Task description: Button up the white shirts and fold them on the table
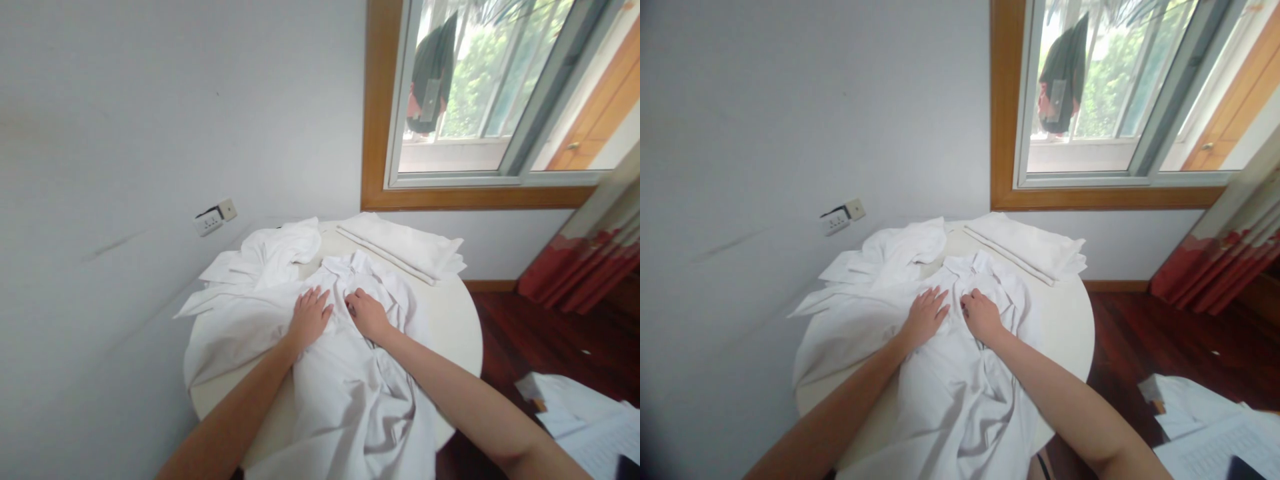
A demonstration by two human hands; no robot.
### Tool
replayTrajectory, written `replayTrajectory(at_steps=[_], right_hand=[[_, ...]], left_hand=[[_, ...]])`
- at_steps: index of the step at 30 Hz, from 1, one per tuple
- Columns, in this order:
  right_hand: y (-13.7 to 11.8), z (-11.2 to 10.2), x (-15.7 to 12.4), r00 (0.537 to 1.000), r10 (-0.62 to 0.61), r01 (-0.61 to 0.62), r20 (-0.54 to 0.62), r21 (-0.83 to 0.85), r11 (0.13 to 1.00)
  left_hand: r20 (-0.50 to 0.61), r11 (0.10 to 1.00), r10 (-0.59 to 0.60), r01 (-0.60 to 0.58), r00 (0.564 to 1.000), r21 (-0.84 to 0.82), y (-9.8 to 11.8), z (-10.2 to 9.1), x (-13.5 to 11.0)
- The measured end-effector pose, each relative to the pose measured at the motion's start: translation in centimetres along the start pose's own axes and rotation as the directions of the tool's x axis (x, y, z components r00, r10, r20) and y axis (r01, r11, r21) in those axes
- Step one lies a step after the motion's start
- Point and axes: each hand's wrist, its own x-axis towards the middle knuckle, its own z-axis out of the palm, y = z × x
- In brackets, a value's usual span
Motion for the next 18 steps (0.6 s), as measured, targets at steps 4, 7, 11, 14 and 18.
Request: replayTrajectory(at_steps=[4, 7, 11, 14, 18], right_hand=[[0.1, -0.1, 0.2, 1.000, 0.011, -0.012, 0.017, 0.040, 0.999], [0.3, -0.4, 0.1, 1.000, 0.008, -0.005, -0.025, 0.115, 0.993], [0.5, -0.8, -0.2, 0.999, 0.011, -0.003, -0.047, 0.163, 0.987], [0.4, -0.6, -0.2, 1.000, 0.001, -0.001, 0.003, 0.132, 0.991], [0.2, -0.1, -0.3, 0.997, -0.076, 0.072, 0.033, 0.113, 0.991]], left_hand=[[-0.030, 0.999, 0.028, -0.029, 0.999, -0.023, -0.5, -0.9, 0.8], [-0.100, 1.000, 0.017, -0.017, 0.995, -0.006, -1.7, -2.4, 1.8], [-0.203, 0.992, -0.078, 0.096, 0.976, 0.079, -3.9, -4.3, 2.7], [-0.237, 0.968, -0.144, 0.186, 0.961, 0.166, -5.1, -5.2, 2.8], [-0.207, 0.942, -0.190, 0.237, 0.960, 0.238, -5.6, -5.7, 2.6]])
